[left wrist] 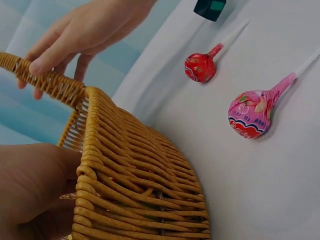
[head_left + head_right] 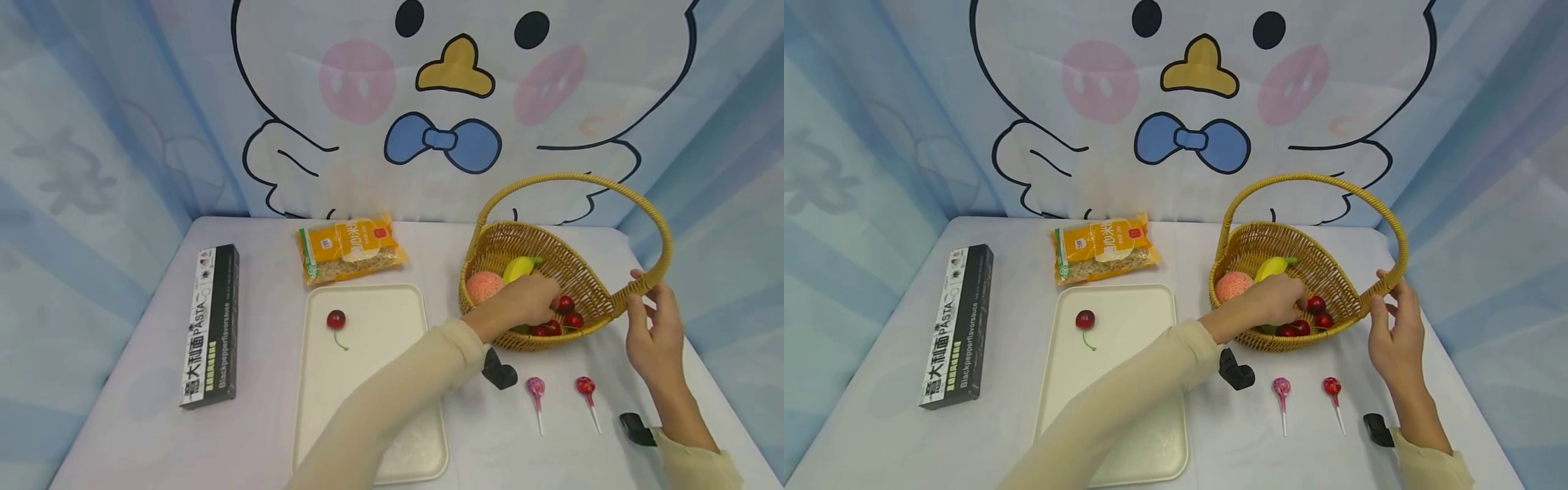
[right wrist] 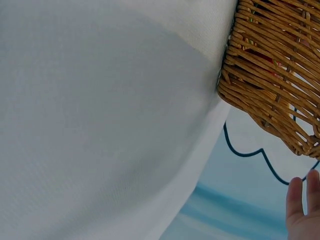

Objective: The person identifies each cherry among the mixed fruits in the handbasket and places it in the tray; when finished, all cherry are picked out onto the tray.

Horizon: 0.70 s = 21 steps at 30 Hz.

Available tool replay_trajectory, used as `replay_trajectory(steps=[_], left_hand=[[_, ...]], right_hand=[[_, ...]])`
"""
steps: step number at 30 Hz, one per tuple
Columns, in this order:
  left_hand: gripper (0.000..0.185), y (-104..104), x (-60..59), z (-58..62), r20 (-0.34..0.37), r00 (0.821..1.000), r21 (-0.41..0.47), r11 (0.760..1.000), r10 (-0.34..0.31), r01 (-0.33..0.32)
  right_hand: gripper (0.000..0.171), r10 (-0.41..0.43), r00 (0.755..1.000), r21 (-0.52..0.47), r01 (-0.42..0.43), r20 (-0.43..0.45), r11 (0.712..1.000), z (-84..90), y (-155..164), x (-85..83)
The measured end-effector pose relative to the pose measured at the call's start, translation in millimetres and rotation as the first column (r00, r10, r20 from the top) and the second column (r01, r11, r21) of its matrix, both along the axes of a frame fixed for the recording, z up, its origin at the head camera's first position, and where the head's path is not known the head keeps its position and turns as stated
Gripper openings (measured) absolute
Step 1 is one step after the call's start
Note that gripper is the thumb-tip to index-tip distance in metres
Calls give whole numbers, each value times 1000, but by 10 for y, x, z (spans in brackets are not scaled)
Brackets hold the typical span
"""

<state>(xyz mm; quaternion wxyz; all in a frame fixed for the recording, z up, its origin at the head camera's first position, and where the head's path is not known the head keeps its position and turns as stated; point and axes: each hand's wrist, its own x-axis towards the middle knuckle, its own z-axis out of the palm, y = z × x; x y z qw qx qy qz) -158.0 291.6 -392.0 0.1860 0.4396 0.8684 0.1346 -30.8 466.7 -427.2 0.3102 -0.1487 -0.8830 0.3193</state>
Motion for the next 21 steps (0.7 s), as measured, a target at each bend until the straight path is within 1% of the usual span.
replay_trajectory(steps=[3,7,11,17,19,21], left_hand=[[18,35,3,-19,1,1000,-21,1000,2,-2],[16,61,24,-12,-37,999,-63,998,-12,10],[19,71,45,13,-88,995,-101,994,-44,35],[29,96,91,24,-116,991,-169,984,-70,50],[31,103,101,21,-126,989,-179,982,-78,54],[29,104,101,16,-130,988,-172,983,-80,57]], right_hand=[[45,3,1000,2,-3,-2,1000,-7,-2,5],[46,1,1000,6,-1,1,1000,-3,3,2],[46,-7,1000,-2,7,17,1000,12,-4,0],[46,-14,999,-9,15,38,1000,20,-21,6],[46,-17,999,-7,17,38,1000,18,-21,12],[46,-15,999,-3,15,33,1000,12,-18,15]])
